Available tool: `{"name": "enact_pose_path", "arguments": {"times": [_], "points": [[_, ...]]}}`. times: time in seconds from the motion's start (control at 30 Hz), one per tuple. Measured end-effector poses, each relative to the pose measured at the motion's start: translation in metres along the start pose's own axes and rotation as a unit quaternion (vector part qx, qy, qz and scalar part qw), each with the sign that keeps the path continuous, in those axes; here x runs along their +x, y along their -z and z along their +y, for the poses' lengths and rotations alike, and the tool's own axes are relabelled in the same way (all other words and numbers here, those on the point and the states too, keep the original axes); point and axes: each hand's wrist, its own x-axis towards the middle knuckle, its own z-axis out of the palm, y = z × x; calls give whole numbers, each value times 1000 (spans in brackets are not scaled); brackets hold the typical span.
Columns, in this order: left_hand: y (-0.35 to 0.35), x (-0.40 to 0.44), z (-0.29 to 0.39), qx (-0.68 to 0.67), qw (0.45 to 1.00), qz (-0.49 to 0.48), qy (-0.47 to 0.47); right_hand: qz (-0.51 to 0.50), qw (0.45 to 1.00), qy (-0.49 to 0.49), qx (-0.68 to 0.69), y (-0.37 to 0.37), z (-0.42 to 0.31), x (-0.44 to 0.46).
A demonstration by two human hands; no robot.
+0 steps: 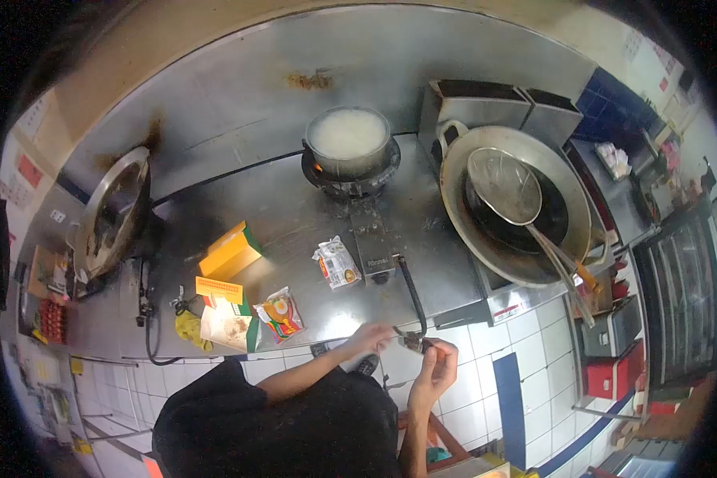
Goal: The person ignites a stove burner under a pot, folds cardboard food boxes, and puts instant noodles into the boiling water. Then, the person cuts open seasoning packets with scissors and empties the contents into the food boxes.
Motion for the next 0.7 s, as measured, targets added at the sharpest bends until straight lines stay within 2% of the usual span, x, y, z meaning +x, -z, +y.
{"name": "enact_pose_path", "arguments": {"times": [0.1, 0.23, 0.3, 0.37, 0.57, 0.6, 0.63, 0.7], "points": [[11, -57, -13, 148, 988, -45, -21, -14, 1000, 1, -6, -11, 4, 2], [28, -96, -27, 133, 990, -6, 34, -44, 999, -9, -4, -34, 5, 5], [39, -103, -21, 103, 995, -2, 3, -64, 998, -9, -10, -48, 0, 6], [48, -100, -17, 100, 995, 23, 9, -64, 998, -10, -12, -59, 2, 7], [82, -103, -28, 129, 990, 58, -24, -72, 997, -12, -7, -78, -3, 4], [93, -104, -38, 234, 969, 63, -45, -70, 997, -8, -15, -77, -1, 3], [102, -109, -49, 232, 970, 62, -47, -71, 997, -6, -18, -78, -2, 3], [117, -121, -58, 338, 938, 71, -16, -48, 999, -4, -19, -81, -4, 3]]}}
